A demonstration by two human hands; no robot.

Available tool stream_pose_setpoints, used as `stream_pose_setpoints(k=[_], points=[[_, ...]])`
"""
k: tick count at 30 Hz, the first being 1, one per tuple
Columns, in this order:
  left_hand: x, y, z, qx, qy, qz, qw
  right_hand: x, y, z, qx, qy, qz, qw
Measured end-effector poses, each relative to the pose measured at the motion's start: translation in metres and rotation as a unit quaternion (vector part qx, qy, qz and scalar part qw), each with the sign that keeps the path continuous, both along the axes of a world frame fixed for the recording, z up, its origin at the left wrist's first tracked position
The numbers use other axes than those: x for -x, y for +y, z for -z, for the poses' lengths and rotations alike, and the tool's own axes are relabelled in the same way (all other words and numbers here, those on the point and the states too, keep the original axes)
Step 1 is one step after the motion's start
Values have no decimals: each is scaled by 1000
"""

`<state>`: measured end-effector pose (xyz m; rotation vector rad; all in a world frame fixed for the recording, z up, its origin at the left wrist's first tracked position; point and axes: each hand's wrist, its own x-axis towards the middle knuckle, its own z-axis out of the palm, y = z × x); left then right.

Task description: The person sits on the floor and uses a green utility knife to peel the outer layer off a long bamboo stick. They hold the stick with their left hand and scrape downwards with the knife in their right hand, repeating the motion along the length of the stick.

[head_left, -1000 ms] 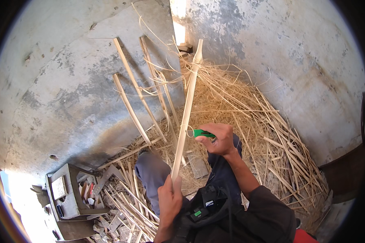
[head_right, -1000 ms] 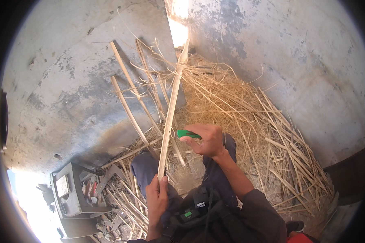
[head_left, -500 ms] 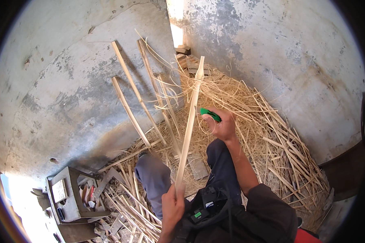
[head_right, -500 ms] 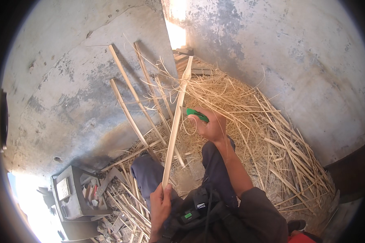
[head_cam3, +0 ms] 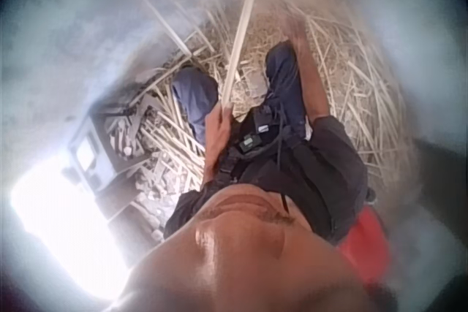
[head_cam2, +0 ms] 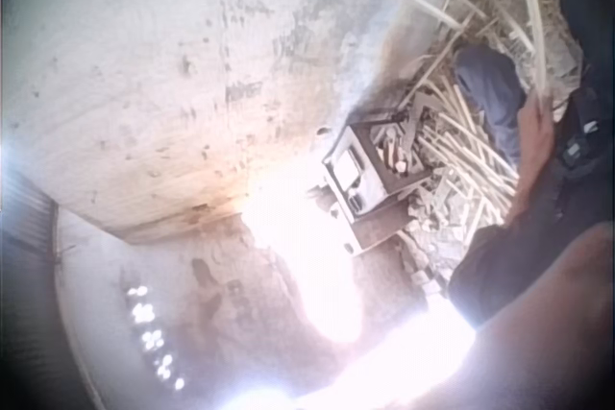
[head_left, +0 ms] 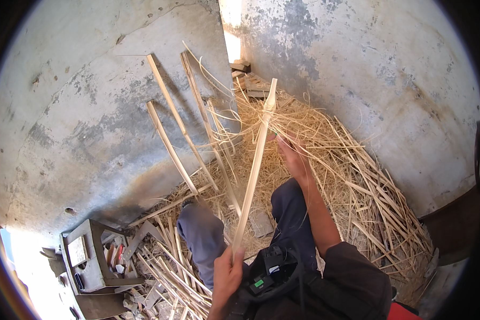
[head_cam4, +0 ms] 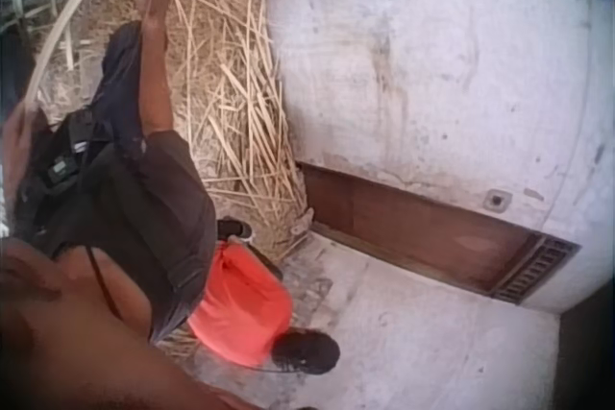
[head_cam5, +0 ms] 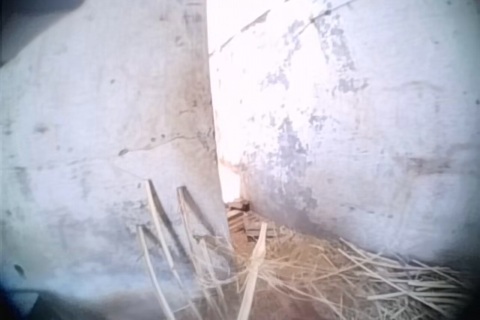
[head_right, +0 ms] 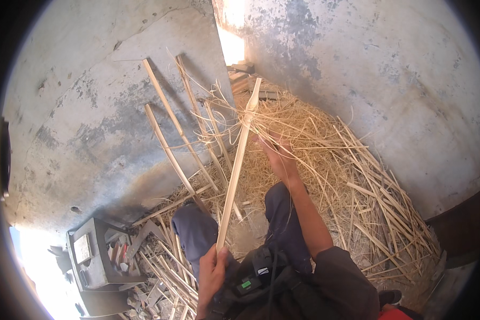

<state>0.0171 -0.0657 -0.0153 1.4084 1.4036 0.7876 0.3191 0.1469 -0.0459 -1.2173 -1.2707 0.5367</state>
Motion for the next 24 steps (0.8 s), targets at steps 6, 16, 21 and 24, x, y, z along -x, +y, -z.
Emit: stream_pose_setpoints(k=[6, 16, 21, 24], points=[[-6, 10, 15, -50, -1, -19, 999, 44, -39, -30, 15, 79, -3, 997], [-4, 30, 4, -70, -9, -8, 997, 78, -83, -26, 84, 158, -236, 955], [-8, 31, 9, -58, -77, 17, 995, 86, -85, -26, 65, 185, -225, 954], [5, 34, 12, 85, -129, 65, 986, 83, -85, -35, 109, 260, -273, 920]])
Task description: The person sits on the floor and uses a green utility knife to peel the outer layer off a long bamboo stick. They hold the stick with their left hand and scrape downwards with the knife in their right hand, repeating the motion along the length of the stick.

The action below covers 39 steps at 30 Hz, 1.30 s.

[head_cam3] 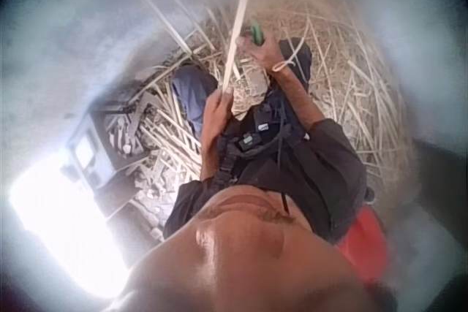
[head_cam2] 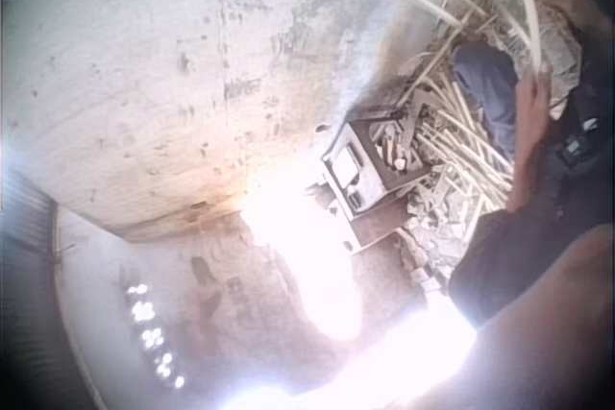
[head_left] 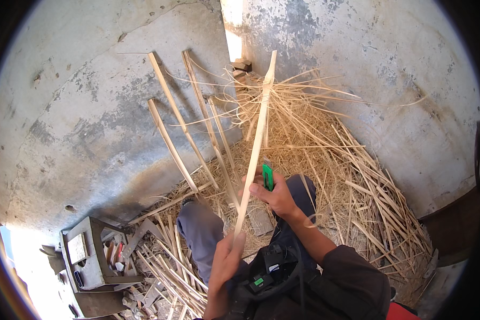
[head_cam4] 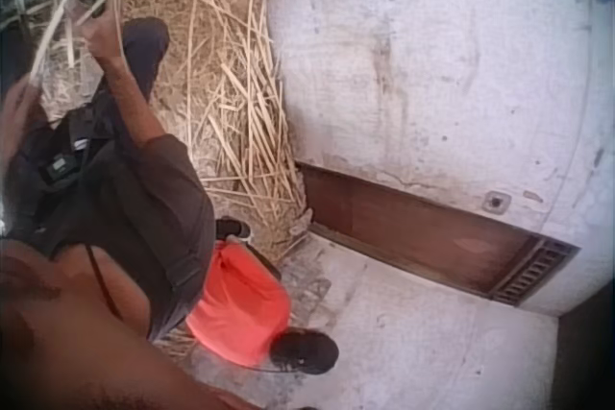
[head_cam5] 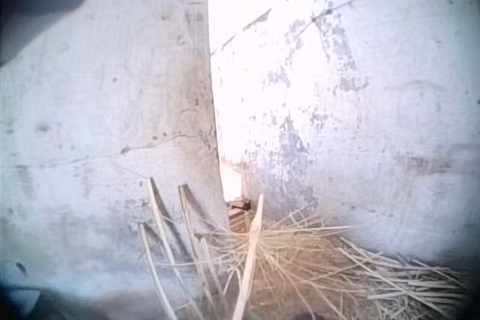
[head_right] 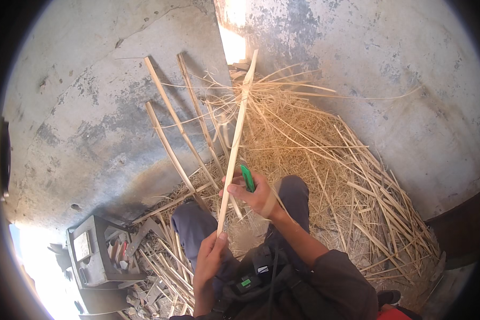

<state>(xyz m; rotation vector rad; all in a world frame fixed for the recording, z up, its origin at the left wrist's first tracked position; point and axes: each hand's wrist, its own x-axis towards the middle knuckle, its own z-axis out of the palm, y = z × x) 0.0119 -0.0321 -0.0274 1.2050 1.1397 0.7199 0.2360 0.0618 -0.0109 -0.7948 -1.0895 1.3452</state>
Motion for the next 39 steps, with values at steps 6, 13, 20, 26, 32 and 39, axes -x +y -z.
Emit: stream_pose_setpoints(k=[6, 13, 20, 26, 32, 39], points=[[-11, 0, -6, -110, 57, -38, 992, -3, 8, 5, 30, 24, -10, 999], [-1, -1, -5, -101, 68, -46, 991, -16, 23, 11, 32, 0, 23, 999], [-6, 5, -6, -126, 50, -87, 987, -4, 14, 34, -105, -113, 113, 982], [-10, 14, -15, -133, 12, -107, 985, -3, -16, 35, -203, -358, 121, 903], [-17, 19, -22, -161, 20, -108, 981, 4, -21, 24, -274, -368, 129, 879], [-23, 21, -20, -185, 53, -128, 973, 4, -19, 25, -308, -390, 136, 857]])
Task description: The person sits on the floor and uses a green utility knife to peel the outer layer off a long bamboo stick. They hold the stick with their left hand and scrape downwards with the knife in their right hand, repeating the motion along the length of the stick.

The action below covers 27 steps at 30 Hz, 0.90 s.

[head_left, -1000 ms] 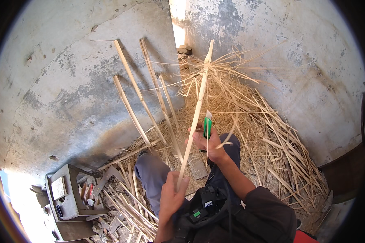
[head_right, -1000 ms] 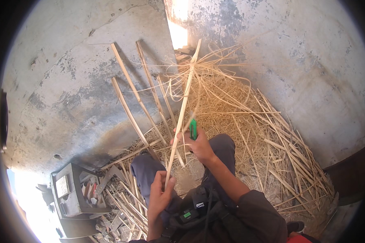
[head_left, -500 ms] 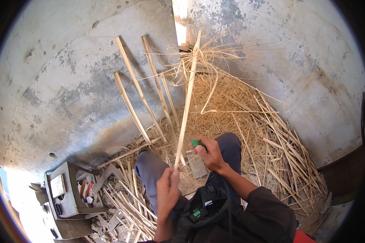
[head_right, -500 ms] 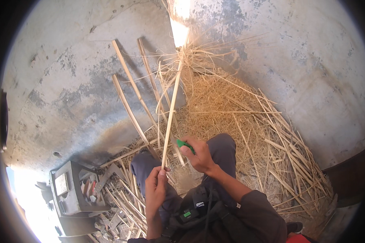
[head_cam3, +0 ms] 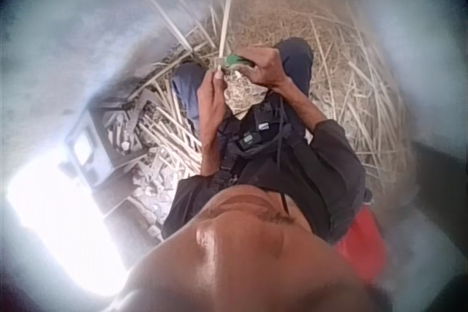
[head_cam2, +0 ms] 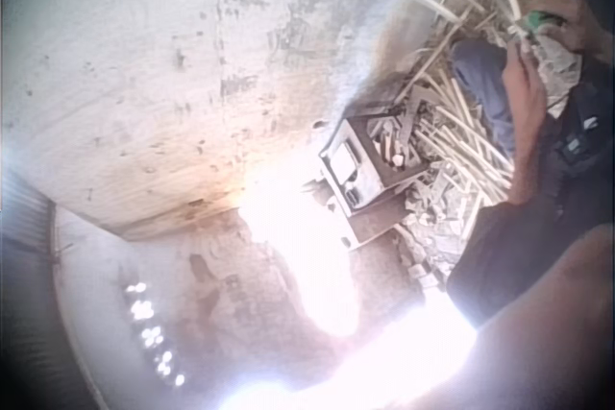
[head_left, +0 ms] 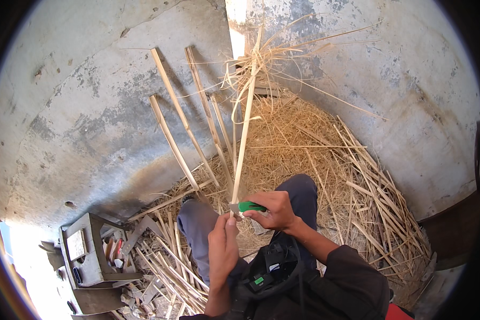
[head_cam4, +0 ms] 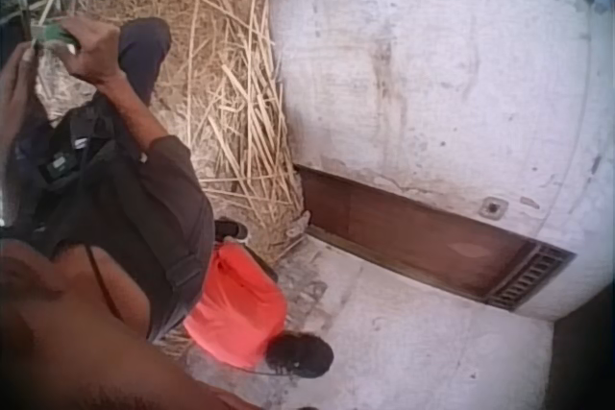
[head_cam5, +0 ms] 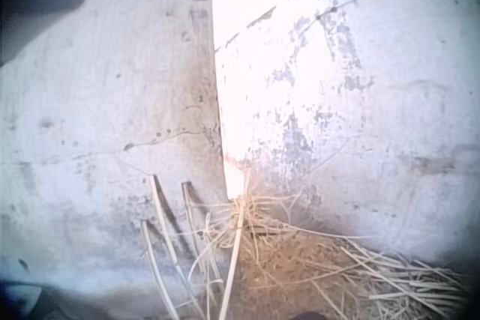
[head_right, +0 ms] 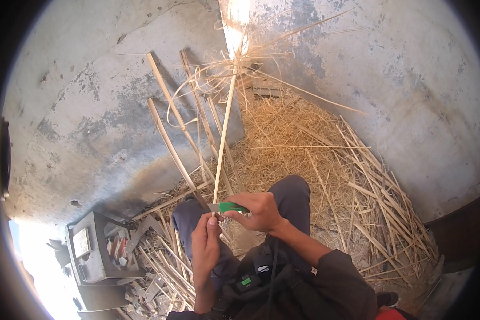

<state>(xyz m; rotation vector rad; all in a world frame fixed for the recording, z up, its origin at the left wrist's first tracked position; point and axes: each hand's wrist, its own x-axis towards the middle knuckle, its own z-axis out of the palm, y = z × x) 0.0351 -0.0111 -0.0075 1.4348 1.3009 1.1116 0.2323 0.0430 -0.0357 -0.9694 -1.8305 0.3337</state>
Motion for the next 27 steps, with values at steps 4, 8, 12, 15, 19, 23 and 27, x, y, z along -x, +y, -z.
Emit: stream_pose_setpoints(k=[4, 8, 12, 15, 19, 23, 27], points=[[-1, -3, -14, 28, 74, 2, 997, 0, 0, -2, -16, -13, 18, 1000], [-3, -3, -18, 16, 114, -2, 993, 0, -1, -4, -29, -30, 36, 999], [-4, -2, -13, 8, 138, -13, 990, -1, 1, -4, -33, -48, 47, 997], [-4, -3, -9, -7, 149, -20, 989, -1, 3, -2, -44, -60, 62, 995], [-5, -6, -8, 2, 167, -21, 986, -6, 10, 0, -60, -55, 83, 993], [-5, -9, -3, -11, 167, -23, 986, -12, 12, -3, -44, -81, 75, 993], [-2, -8, -3, -18, 175, -18, 984, -11, 18, 1, -65, -68, 75, 993]])
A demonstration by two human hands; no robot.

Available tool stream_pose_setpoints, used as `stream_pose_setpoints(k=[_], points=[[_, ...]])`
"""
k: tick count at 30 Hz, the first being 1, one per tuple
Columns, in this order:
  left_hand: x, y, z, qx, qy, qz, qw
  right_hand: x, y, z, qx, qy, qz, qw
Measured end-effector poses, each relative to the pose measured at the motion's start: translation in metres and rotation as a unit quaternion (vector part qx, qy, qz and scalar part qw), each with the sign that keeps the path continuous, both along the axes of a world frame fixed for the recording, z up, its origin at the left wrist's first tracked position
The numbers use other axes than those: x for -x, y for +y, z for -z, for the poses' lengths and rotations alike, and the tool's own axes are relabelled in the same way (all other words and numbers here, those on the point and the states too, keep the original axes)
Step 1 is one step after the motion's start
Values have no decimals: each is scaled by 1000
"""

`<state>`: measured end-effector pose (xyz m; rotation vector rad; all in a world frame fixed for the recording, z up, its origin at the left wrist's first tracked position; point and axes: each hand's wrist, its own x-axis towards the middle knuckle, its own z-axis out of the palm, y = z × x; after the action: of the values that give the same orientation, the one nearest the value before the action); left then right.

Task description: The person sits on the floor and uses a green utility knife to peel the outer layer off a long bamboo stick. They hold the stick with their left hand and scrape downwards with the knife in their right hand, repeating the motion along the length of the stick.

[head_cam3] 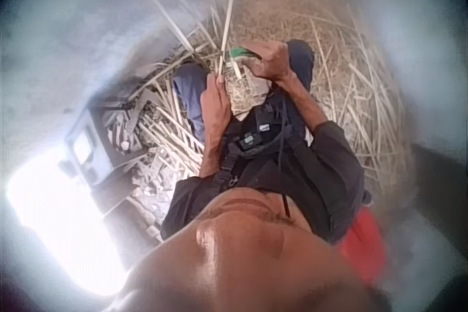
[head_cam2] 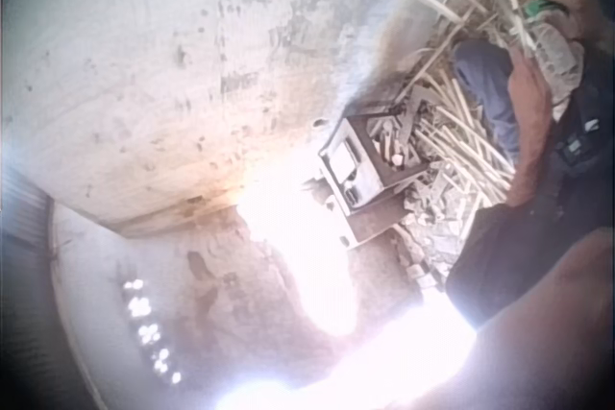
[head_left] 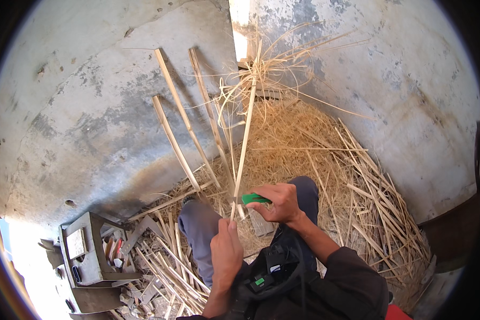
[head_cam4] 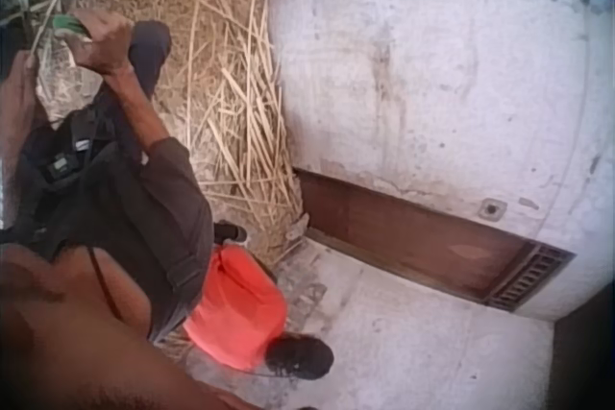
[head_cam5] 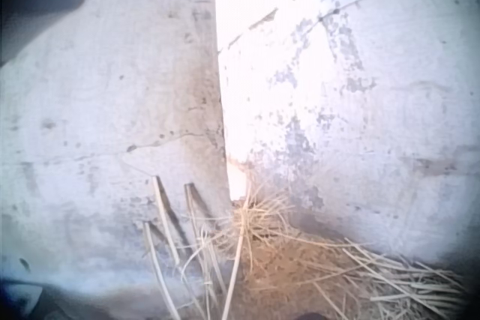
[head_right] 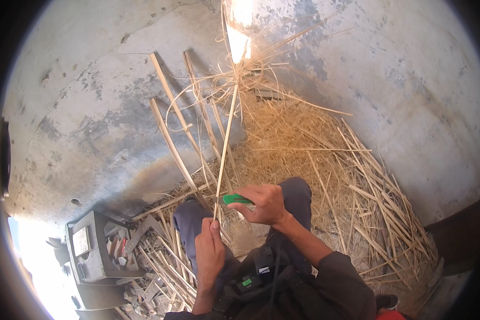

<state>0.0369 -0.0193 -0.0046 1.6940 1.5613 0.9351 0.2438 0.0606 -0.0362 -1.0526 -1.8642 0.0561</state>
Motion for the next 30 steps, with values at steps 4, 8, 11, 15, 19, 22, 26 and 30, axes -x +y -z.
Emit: stream_pose_setpoints(k=[4, 8, 11, 15, 19, 22, 26, 30], points=[[2, -7, 0, 10, 8, 6, 1000, -9, 19, 11, -69, 66, 69, 993], [7, -42, 10, 34, 0, 33, 999, -86, 69, 7, 138, 153, 232, 951], [12, -32, 14, 20, -6, -3, 1000, -95, 64, 10, 177, 175, 158, 955], [17, -12, 11, -7, -25, -33, 999, -64, 39, 34, 169, 136, 41, 975], [11, -6, -1, 4, -31, -22, 999, -28, 12, 25, 168, 96, -61, 979], [6, -6, -6, 0, -35, -11, 999, -17, 1, 23, 159, 68, -127, 977], [1, -6, -15, 5, -43, -3, 999, -10, -2, 21, 126, 98, -158, 974], [1, -10, -16, 2, -40, 1, 999, -10, -1, 11, 115, 89, -144, 979]])
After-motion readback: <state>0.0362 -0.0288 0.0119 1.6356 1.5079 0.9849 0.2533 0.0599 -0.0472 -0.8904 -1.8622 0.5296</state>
